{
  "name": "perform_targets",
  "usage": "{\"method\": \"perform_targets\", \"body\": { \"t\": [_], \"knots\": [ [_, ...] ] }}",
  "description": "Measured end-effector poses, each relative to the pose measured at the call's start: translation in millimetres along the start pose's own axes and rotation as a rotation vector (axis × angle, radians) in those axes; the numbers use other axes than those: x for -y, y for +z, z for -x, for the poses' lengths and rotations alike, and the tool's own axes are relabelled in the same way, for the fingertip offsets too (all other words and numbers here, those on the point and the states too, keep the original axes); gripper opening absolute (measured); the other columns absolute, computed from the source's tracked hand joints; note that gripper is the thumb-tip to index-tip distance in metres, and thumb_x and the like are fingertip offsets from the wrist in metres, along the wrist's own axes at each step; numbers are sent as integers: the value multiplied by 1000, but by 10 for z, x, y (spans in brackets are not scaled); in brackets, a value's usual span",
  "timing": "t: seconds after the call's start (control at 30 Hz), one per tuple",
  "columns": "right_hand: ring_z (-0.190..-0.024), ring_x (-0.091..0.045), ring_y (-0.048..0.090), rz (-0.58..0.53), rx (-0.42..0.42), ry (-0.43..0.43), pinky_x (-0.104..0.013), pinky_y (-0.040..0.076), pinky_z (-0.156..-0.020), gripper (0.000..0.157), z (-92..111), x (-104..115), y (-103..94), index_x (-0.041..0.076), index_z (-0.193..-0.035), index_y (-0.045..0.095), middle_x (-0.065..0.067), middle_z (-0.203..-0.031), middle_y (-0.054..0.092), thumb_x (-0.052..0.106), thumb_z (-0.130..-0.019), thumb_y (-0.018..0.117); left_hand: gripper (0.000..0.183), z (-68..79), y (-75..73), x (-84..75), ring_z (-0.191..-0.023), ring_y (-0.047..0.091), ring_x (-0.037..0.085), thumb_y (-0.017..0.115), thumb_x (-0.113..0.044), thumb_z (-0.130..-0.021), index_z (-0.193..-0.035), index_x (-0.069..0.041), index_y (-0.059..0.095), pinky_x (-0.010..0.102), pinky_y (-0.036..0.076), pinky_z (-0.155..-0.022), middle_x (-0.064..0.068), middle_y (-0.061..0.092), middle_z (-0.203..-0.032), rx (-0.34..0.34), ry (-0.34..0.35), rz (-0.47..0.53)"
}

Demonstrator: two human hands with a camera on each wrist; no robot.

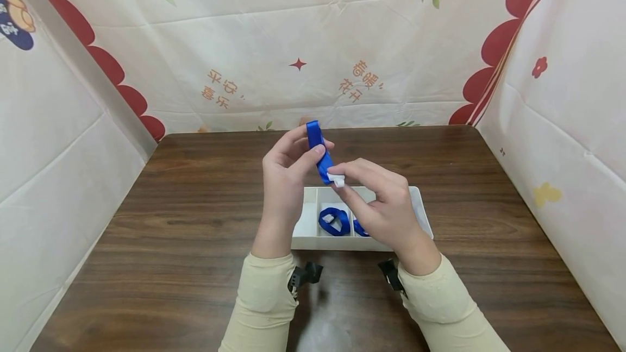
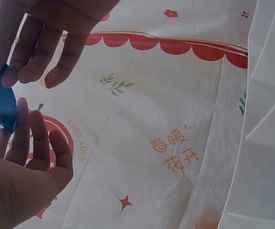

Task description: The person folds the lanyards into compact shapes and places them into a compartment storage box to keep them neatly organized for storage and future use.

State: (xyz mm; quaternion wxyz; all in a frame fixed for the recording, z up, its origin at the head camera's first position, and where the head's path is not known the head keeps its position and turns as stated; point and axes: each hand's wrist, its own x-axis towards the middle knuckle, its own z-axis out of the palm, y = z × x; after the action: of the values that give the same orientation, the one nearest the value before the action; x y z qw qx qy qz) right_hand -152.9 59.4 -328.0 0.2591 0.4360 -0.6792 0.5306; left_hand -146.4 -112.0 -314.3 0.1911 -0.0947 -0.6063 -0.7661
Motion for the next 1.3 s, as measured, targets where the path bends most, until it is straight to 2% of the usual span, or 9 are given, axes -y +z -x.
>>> {"method": "perform_targets", "body": {
  "t": [0.2,0.4,0.6,0.7,0.83,1.03,1.17,1.23,1.3],
  "knots": [
    [-94,-21,76,-2,99,-12,-17,59,-94,32,1,-29,-23,-1,-113,78,-14,-102,80,-16,-85,76,32,-12,0,-24,-101,75,21,62,-7,-103,-134,-2,65,32,62,-91,-7,80,-97,30,-39,79],
    [-97,-21,75,18,166,-9,-15,57,-94,29,-4,-50,-41,0,-112,78,-13,-106,80,-16,-88,74,30,-8,4,-58,-94,73,18,59,-6,-102,-132,1,62,29,62,-77,-8,79,-97,87,-43,90],
    [-104,-24,76,45,189,1,-14,56,-98,31,-11,-65,-55,2,-113,79,-12,-112,80,-15,-88,75,24,-19,-4,-72,-94,74,15,60,-3,-102,-123,-13,69,30,61,-75,-6,80,-99,131,-44,112],
    [-103,-24,76,49,193,-1,-15,56,-99,32,-14,-65,-68,3,-113,80,-12,-111,79,-15,-87,76,25,-29,-21,-66,-96,73,16,61,-2,-102,-123,-14,69,30,62,-76,-6,80,-101,153,-50,113],
    [-98,-22,75,63,196,-22,-13,56,-97,32,-28,-32,-101,5,-111,81,-12,-109,78,-15,-86,78,26,-36,-50,-59,-104,75,19,64,0,-102,-128,-4,68,33,64,-86,-8,80,-104,166,-56,65],
    [-98,-19,66,60,184,-51,-11,54,-90,34,-55,22,-161,6,-110,83,-14,-112,70,-14,-82,81,30,-59,-83,-60,-102,75,16,71,3,-98,-128,8,69,31,63,-92,-8,80,-102,107,-44,-71],
    [-109,-22,62,37,145,-49,-17,55,-98,33,-73,41,-192,5,-107,83,-20,-121,62,-15,-81,81,25,-76,-107,-47,-98,73,12,74,0,-97,-121,7,75,26,62,-92,3,76,-106,118,9,-187],
    [-112,-24,62,30,115,-33,-22,56,-103,34,-88,53,-208,4,-107,83,-23,-125,59,-16,-80,81,22,-84,-126,-19,-100,70,13,76,0,-96,-117,5,78,23,61,-90,11,74,-109,184,108,-299],
    [-113,-24,62,37,78,0,-24,56,-104,33,-104,68,-225,2,-107,83,-25,-129,58,-16,-80,82,17,-87,-145,25,-102,65,17,77,3,-94,-111,3,81,23,59,-89,15,72,-108,268,247,-411]
  ]
}}
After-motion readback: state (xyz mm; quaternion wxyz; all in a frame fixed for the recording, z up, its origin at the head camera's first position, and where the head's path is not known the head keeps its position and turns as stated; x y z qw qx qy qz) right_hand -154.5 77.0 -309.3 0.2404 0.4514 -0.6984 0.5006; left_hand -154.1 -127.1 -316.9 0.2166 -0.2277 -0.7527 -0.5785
